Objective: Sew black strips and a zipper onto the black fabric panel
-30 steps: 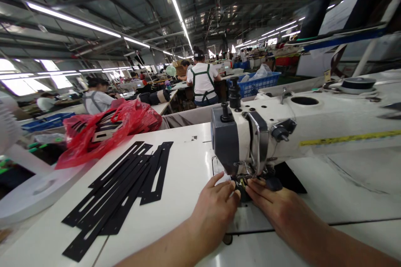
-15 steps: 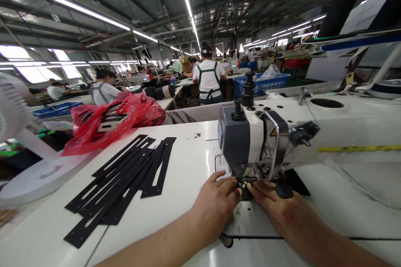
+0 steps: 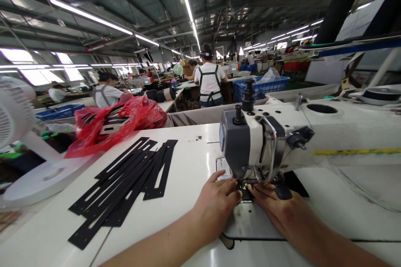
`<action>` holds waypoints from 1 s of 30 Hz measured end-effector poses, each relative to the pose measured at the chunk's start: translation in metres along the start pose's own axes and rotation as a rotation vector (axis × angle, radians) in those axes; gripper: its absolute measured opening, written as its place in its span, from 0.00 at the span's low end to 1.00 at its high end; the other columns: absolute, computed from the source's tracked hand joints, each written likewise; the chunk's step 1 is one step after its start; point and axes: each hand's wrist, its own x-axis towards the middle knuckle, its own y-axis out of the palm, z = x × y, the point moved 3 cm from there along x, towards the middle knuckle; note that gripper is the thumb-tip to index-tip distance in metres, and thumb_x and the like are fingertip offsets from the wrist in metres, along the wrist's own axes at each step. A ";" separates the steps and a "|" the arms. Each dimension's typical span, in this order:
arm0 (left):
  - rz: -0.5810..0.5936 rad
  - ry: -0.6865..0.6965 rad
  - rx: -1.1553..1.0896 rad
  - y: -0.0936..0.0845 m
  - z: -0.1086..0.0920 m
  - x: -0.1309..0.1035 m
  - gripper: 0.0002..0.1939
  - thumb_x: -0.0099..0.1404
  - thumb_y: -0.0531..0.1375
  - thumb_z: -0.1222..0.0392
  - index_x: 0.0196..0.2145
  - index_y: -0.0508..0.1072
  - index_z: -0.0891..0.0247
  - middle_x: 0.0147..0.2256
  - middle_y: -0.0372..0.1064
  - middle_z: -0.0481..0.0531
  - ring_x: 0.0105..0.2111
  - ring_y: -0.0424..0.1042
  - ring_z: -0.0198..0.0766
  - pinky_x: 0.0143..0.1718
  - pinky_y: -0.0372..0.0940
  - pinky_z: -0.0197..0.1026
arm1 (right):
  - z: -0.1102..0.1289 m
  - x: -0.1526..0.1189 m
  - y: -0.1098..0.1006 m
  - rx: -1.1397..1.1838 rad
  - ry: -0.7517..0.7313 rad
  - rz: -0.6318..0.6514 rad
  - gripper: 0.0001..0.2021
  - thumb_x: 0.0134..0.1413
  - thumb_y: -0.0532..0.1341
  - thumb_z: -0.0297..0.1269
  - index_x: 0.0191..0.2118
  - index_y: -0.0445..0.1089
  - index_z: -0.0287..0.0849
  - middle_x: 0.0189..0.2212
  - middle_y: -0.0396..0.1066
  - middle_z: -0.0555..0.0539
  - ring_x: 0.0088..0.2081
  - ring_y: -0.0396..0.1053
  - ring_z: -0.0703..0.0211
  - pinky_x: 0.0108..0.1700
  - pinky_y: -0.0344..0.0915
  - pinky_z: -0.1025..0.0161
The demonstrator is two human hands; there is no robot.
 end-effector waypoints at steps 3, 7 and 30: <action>-0.001 -0.005 -0.016 0.001 0.001 -0.001 0.07 0.65 0.53 0.67 0.35 0.71 0.63 0.37 0.72 0.50 0.39 0.71 0.37 0.56 0.53 0.48 | 0.000 -0.002 0.001 0.015 0.018 -0.005 0.20 0.63 0.42 0.26 0.36 0.71 0.38 0.32 0.75 0.45 0.33 0.74 0.60 0.34 0.71 0.67; 0.002 -0.008 -0.006 0.001 0.002 -0.001 0.08 0.65 0.53 0.67 0.35 0.71 0.63 0.38 0.72 0.51 0.40 0.71 0.37 0.55 0.53 0.48 | -0.001 -0.007 0.002 0.043 0.049 -0.005 0.19 0.63 0.43 0.26 0.37 0.71 0.38 0.33 0.75 0.44 0.35 0.74 0.60 0.36 0.71 0.67; -0.042 0.074 -0.105 -0.022 -0.033 -0.001 0.15 0.66 0.54 0.58 0.48 0.67 0.68 0.44 0.69 0.60 0.45 0.68 0.43 0.53 0.60 0.49 | 0.006 -0.050 -0.030 -0.435 0.000 0.088 0.18 0.51 0.44 0.19 0.34 0.71 0.36 0.32 0.72 0.40 0.33 0.69 0.49 0.36 0.67 0.52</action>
